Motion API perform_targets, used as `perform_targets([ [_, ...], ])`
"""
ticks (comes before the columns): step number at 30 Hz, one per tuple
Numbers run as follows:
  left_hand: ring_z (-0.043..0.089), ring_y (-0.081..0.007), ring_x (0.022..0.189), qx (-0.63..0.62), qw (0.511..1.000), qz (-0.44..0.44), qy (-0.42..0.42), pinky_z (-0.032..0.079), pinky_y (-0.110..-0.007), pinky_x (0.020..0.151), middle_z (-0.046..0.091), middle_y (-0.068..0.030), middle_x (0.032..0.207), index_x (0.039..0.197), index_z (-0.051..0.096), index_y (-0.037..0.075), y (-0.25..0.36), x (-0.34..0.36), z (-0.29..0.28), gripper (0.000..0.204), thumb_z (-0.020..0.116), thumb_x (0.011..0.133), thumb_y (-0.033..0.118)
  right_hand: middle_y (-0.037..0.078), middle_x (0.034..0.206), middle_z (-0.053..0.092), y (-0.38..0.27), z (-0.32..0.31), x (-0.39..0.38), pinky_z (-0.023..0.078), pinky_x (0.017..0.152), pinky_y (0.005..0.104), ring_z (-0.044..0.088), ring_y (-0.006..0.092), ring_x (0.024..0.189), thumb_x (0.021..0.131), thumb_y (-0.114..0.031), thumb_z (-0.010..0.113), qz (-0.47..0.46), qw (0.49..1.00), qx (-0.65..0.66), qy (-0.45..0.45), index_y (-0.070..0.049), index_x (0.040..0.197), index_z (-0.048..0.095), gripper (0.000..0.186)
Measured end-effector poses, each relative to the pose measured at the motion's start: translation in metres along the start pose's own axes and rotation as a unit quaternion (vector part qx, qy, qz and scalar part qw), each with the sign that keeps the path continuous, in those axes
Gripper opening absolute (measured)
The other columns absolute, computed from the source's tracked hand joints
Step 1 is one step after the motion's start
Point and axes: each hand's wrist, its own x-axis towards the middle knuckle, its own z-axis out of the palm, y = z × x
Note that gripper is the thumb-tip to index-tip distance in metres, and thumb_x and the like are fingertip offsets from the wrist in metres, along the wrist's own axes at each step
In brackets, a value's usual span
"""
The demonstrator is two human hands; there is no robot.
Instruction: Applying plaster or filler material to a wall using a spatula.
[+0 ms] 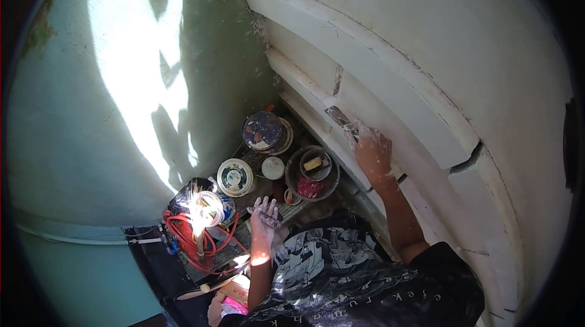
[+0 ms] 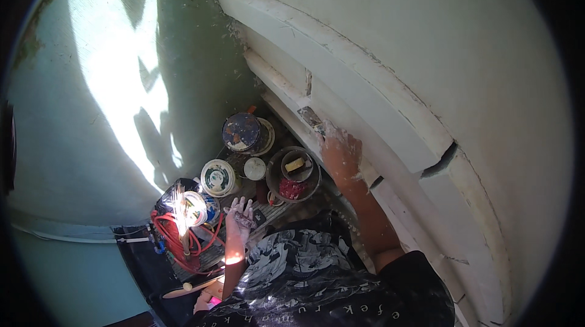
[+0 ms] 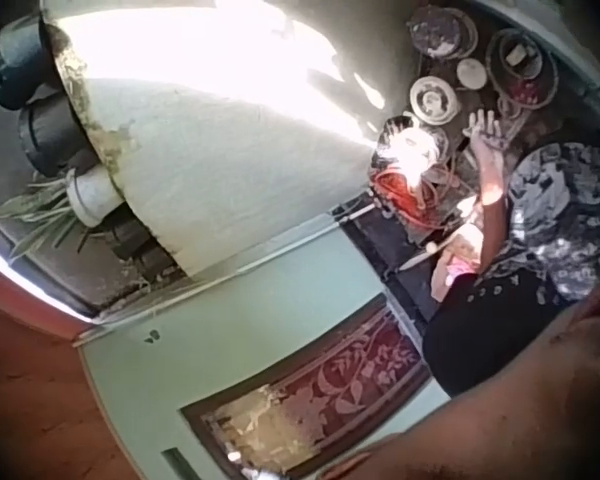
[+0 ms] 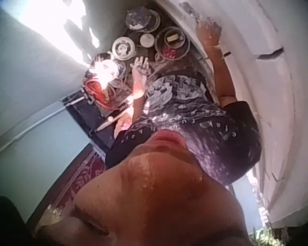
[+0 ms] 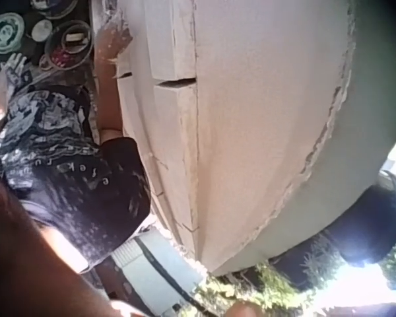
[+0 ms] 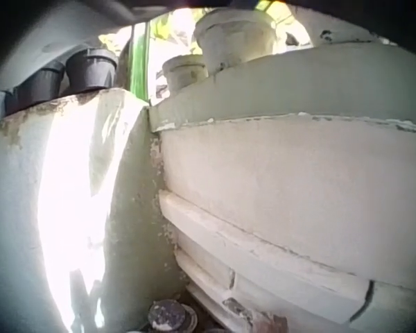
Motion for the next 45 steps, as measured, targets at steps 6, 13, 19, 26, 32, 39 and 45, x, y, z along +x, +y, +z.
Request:
perform_targets([
  [6,0.044,-0.0284,0.124,0.002,0.999,-0.022,-0.025,0.042,-0.036,0.094,0.036,-0.0089,0.142,0.138,0.031,0.011,0.002,-0.003,0.008,0.049,0.042,0.090,0.018,0.015,0.097,0.063,-0.002,0.022,0.032,0.043,0.080,0.0475,0.061,0.0336,0.090,0.088,-0.038,0.051,-0.015,0.998,0.017,0.058,-0.014,0.119,0.054,0.040],
  [13,0.046,-0.0278,0.122,-0.001,1.000,0.017,0.005,0.042,-0.035,0.092,0.039,-0.0087,0.141,0.137,0.032,0.013,0.000,-0.008,-0.005,0.048,0.041,0.091,0.017,0.011,0.094,0.064,-0.008,0.019,0.012,0.043,0.077,0.0451,0.062,0.0293,0.086,0.088,-0.036,0.052,0.002,1.000,-0.013,0.020,-0.015,0.119,0.054,0.038],
  [19,0.048,-0.0281,0.120,0.020,0.999,-0.017,-0.025,0.043,-0.036,0.090,0.040,-0.0086,0.140,0.136,0.033,0.012,-0.007,-0.008,-0.004,0.045,0.039,0.092,0.015,0.007,0.088,0.064,-0.027,0.066,0.069,0.043,0.075,0.0436,0.062,0.0263,0.081,0.086,-0.037,0.054,-0.052,0.990,-0.009,0.129,-0.017,0.118,0.055,0.038],
  [26,0.049,-0.0284,0.119,0.018,1.000,0.015,0.012,0.048,-0.029,0.077,0.038,-0.0118,0.140,0.137,0.031,0.008,0.000,-0.023,-0.016,0.049,0.044,0.090,0.009,0.007,0.093,0.063,-0.037,0.043,0.048,0.043,0.075,0.0433,0.061,0.0252,0.086,0.086,-0.038,0.054,-0.031,0.999,-0.008,0.038,-0.017,0.118,0.055,0.038],
  [32,0.050,-0.0261,0.119,0.022,0.996,0.049,-0.072,0.044,-0.021,0.072,0.040,-0.0149,0.138,0.137,0.030,0.002,0.002,-0.026,0.018,0.058,0.049,0.082,-0.004,0.008,0.099,0.064,-0.050,0.054,0.088,0.044,0.082,0.0440,0.060,0.0283,0.094,0.085,-0.041,0.056,-0.157,0.985,0.077,-0.004,-0.015,0.117,0.056,0.041],
  [39,0.050,-0.0279,0.119,0.177,0.962,0.160,-0.130,0.046,-0.028,0.085,0.049,-0.0179,0.131,0.134,0.034,-0.003,0.019,-0.024,0.060,0.057,0.043,0.078,-0.008,0.013,0.101,0.063,-0.030,0.056,-0.015,0.043,0.085,0.0434,0.057,0.0322,0.099,0.081,-0.045,0.060,-0.088,0.975,0.168,-0.117,-0.012,0.100,0.059,0.037],
  [45,0.049,-0.0254,0.120,0.615,0.720,0.243,-0.210,0.043,-0.031,0.093,0.050,-0.0167,0.129,0.132,0.039,-0.001,0.030,0.001,0.164,0.063,0.048,0.071,-0.013,0.014,0.097,0.064,0.029,0.076,-0.077,0.043,0.085,0.0446,0.056,0.0331,0.100,0.076,-0.046,0.066,-0.035,0.965,0.173,-0.195,-0.014,0.098,0.063,0.039],
])
